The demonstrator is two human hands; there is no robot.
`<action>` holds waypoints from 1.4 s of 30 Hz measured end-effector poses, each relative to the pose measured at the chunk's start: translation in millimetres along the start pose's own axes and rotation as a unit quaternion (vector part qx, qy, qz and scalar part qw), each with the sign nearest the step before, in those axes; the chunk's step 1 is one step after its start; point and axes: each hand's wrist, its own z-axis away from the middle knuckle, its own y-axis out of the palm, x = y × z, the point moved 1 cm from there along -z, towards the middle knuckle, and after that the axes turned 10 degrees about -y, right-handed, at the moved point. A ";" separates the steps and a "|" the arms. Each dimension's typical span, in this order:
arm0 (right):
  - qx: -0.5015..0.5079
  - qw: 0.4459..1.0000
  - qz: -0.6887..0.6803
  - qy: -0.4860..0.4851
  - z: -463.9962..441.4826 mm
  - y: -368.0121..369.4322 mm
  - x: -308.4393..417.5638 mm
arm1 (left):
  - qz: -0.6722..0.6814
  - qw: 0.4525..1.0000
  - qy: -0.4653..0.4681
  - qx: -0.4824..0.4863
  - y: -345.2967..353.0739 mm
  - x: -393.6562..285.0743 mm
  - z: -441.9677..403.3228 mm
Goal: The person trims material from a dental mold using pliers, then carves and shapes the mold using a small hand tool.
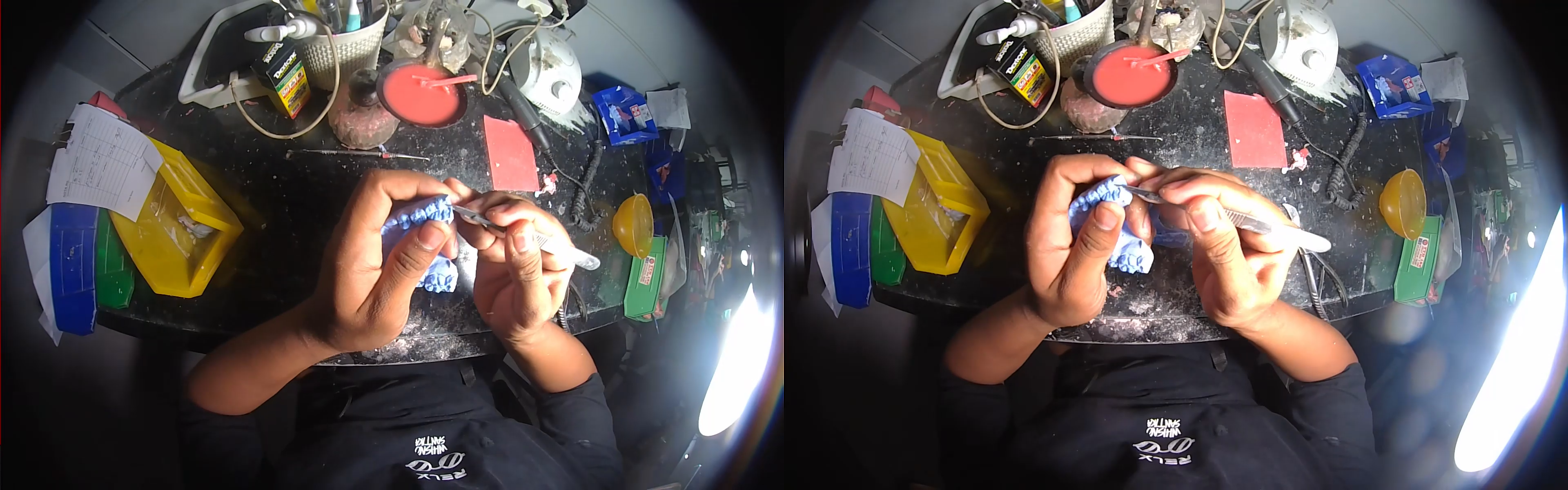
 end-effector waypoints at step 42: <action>0.205 0.881 0.376 -0.203 -9.0 11.0 20.7 | 0.120 0.984 -0.133 0.022 -7.2 -17.5 -5.2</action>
